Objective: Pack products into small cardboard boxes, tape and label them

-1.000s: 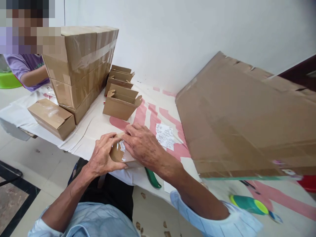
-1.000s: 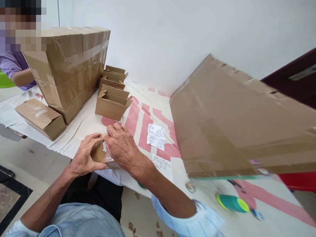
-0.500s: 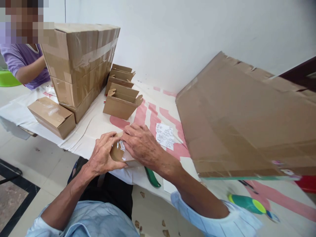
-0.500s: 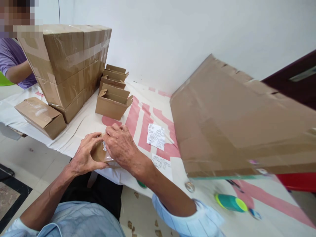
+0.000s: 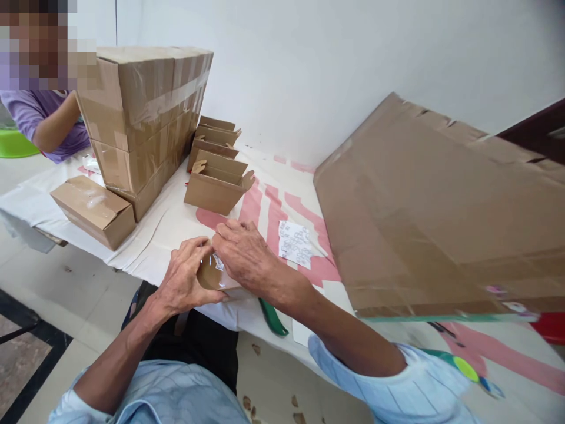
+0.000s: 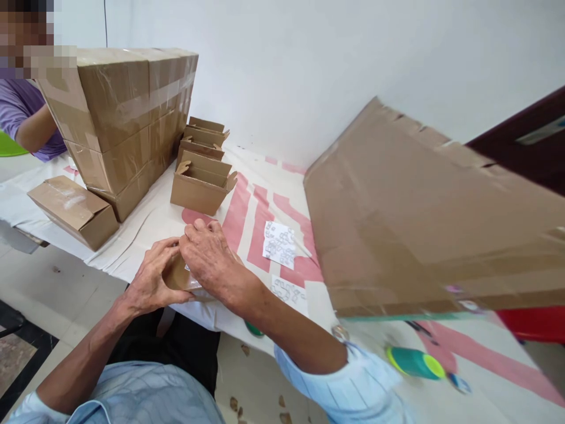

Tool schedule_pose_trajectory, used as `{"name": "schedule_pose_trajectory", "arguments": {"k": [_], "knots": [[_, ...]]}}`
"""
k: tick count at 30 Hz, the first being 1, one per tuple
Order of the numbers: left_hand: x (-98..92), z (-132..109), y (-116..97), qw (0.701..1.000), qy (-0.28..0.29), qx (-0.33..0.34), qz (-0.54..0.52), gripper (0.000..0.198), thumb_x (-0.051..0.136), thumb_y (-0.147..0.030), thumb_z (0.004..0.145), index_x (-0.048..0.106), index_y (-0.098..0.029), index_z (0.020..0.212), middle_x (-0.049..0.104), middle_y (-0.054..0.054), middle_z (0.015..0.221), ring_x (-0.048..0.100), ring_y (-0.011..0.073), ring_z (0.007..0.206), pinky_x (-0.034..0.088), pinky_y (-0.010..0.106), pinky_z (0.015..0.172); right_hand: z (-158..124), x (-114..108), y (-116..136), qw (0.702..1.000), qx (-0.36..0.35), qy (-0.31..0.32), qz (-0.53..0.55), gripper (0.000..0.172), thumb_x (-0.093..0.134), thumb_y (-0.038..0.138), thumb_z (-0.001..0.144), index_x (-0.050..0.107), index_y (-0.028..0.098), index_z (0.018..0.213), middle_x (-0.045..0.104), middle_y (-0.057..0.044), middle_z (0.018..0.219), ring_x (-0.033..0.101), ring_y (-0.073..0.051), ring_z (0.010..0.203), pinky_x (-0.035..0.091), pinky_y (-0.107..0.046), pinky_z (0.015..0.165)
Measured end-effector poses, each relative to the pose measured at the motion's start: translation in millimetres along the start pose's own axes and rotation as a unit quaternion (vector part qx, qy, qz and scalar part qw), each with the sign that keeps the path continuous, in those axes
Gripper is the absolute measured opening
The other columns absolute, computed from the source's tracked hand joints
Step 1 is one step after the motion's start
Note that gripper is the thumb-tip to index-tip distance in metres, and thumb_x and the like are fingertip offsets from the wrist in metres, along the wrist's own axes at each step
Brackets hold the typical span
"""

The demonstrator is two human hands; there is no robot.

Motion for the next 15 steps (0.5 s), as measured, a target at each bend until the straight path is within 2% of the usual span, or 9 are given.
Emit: {"name": "schedule_pose_trajectory", "arguments": {"k": [5, 10, 15], "knots": [[0.1, -1.3, 0.8, 1.0, 0.003, -0.003, -0.001, 0.102, 0.103, -0.043, 0.057, 0.057, -0.025, 0.146, 0.056, 0.02, 0.153, 0.051, 0.0436, 0.143, 0.043, 0.064, 0.118, -3.9, -7.8, 9.5, 0.999, -0.046, -0.008, -0.012, 0.007, 0.073, 0.018, 0.093, 0.068, 0.018, 0.088, 0.063, -0.011, 0.094, 0.049, -0.029, 0.093, 0.031, -0.042, 0.082], [-0.8, -1.1, 1.1, 1.0, 0.003, -0.009, -0.005, 0.101, 0.103, -0.044, 0.057, 0.058, -0.025, 0.146, 0.056, 0.019, 0.152, 0.05, 0.0444, 0.144, 0.042, 0.065, 0.119, -5.6, -8.6, 9.8, 0.998, -0.052, -0.018, -0.016, 0.007, 0.069, 0.013, 0.093, 0.067, 0.017, 0.088, 0.061, -0.011, 0.093, 0.047, -0.029, 0.09, 0.032, -0.041, 0.082], [-1.3, -0.7, 0.6, 1.0, 0.008, -0.016, -0.003, 0.1, 0.102, -0.044, 0.057, 0.059, -0.026, 0.145, 0.056, 0.019, 0.152, 0.051, 0.044, 0.144, 0.043, 0.064, 0.118, -7.1, -5.6, 6.2, 0.997, -0.062, -0.032, 0.033, 0.014, 0.059, 0.006, 0.094, 0.067, 0.017, 0.091, 0.062, -0.011, 0.093, 0.049, -0.027, 0.09, 0.034, -0.041, 0.082]]}}
Point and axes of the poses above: each hand's wrist, its own z-axis towards the middle knuckle, its own x-axis out of the palm, y = z × x, the point moved 10 cm from there along z, towards the middle knuckle
